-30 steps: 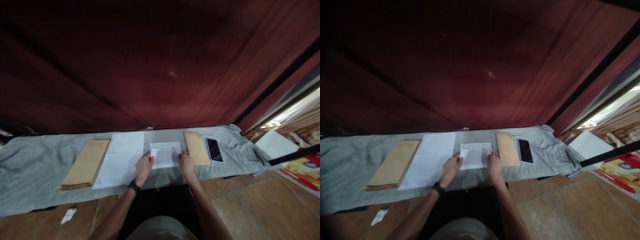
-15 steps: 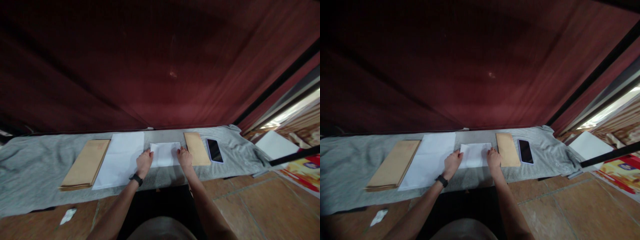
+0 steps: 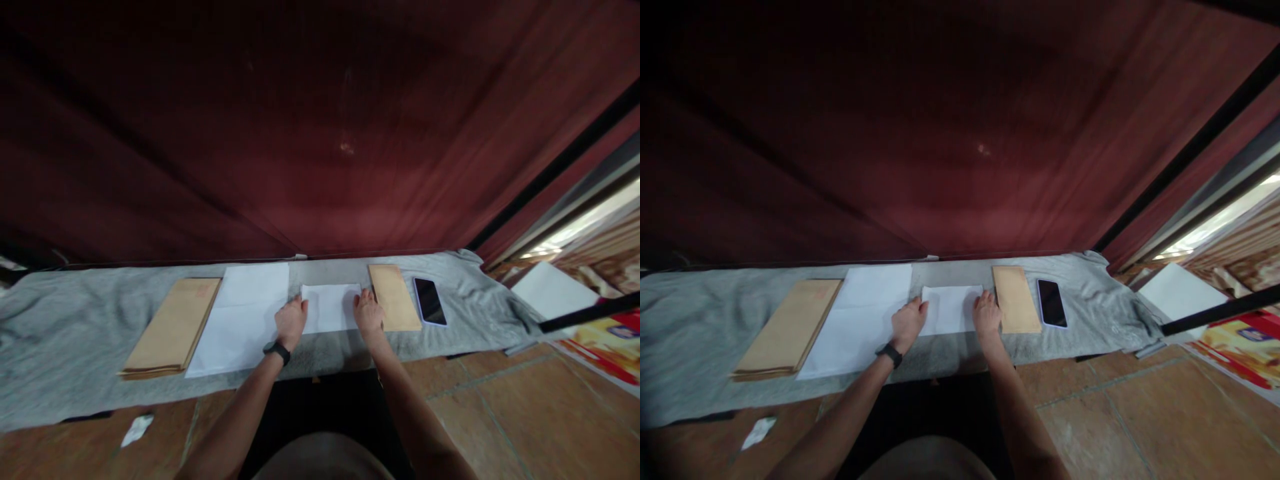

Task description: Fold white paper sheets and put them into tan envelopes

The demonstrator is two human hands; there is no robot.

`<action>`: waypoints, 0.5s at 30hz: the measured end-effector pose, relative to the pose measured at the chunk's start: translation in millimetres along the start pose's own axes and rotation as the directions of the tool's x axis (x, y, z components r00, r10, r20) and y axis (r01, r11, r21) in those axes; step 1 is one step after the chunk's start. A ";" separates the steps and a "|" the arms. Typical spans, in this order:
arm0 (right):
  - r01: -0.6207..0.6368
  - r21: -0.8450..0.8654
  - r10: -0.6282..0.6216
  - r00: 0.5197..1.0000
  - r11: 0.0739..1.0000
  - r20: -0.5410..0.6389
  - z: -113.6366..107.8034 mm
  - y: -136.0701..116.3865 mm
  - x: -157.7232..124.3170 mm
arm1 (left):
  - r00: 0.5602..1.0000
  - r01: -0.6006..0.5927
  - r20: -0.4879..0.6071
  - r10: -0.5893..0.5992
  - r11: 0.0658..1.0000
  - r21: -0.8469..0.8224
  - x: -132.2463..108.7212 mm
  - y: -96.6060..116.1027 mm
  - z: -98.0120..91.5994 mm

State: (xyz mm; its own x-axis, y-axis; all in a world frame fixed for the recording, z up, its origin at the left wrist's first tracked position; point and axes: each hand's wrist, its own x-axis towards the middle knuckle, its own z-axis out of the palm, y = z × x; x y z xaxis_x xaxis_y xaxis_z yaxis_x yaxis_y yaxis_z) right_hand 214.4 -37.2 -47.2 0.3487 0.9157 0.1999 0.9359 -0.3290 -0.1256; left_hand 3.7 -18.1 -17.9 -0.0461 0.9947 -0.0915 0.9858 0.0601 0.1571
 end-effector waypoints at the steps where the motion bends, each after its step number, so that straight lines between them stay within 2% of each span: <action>1: -0.001 0.001 0.001 1.000 1.000 -0.007 0.0 0.0 -0.3 | 1.000 -0.002 -0.006 0.002 1.000 0.001 -0.2 0.0 1.0; 6: 0.042 0.035 -0.039 0.995 0.999 -0.087 -1.3 -2.9 -4.2 | 1.000 -0.011 -0.028 0.011 1.000 0.010 -1.4 -0.5 4.2; 9: 0.219 0.132 -0.196 0.966 0.967 -0.167 2.2 -10.6 -13.3 | 0.999 -0.019 -0.034 0.019 1.000 0.011 -0.9 -1.2 5.6; 12: 0.398 0.210 -0.366 0.914 0.893 -0.174 11.0 -20.1 -25.9 | 0.999 -0.020 -0.039 0.021 1.000 0.012 -0.4 -1.5 6.8; 15: 0.431 0.203 -0.410 0.902 0.879 -0.139 20.1 -24.9 -35.8 | 0.999 -0.021 -0.043 0.021 1.000 0.013 -0.8 -1.3 8.0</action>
State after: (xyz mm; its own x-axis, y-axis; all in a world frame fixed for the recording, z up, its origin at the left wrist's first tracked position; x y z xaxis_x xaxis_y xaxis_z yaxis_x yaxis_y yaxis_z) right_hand 177.6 -57.1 -70.8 -0.0623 0.9281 0.3671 0.9632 0.1522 -0.2215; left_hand 3.8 -19.6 -25.9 -0.0323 0.9984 -0.0454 0.9885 0.0386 0.1462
